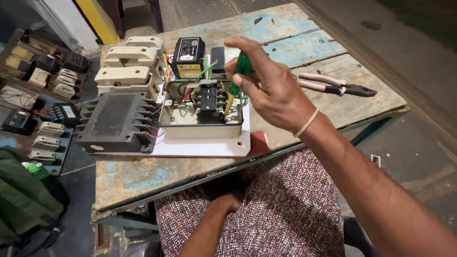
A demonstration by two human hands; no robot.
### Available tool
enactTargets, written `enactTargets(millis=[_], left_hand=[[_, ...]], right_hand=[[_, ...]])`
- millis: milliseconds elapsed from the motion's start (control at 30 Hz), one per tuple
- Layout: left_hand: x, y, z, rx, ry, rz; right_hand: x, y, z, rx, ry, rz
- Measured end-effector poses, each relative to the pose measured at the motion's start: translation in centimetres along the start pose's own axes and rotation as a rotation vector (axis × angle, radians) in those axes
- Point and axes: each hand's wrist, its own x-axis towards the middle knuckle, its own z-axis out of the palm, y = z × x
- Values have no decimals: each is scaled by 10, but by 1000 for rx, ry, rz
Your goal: The person wires electrical components by cleaning a terminal box with a cloth, positioning a contactor, and securing wires to the contactor terminals using a screwdriver.
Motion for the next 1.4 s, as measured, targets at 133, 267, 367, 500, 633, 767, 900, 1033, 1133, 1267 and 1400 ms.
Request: enactTargets(millis=[133, 267, 367, 500, 633, 767, 900, 1033, 1133, 1267, 1400], left_hand=[[0, -4, -2, 9, 26, -7], [-1, -7, -3, 21, 37, -5], [1, -8, 2, 31, 25, -2], [-1, -14, 0, 43, 28, 0], [4, -9, -5, 88, 110, -2], [11, -1, -10, 145, 241, -35], [13, -2, -14, 166, 248, -46], [15, -5, -13, 166, 217, -21], [18, -8, -10, 148, 181, 5], [17, -11, -2, 129, 147, 28], [16, -10, -1, 121, 138, 43]], right_hand=[[2, -8, 5, -68, 61, 166], [5, -12, 10, -173, 84, 195], [5, -6, 10, -100, 35, 92], [4, -7, 3, -93, -31, 86], [9, -18, 11, -240, -5, 331], [5, -21, 10, -179, -4, 177], [4, -18, 7, -75, 20, 17], [7, -23, 20, -150, 80, 209], [6, -27, 20, -179, 61, 307], [7, -19, 11, -99, 2, 68], [8, -15, 16, -102, -4, 300]])
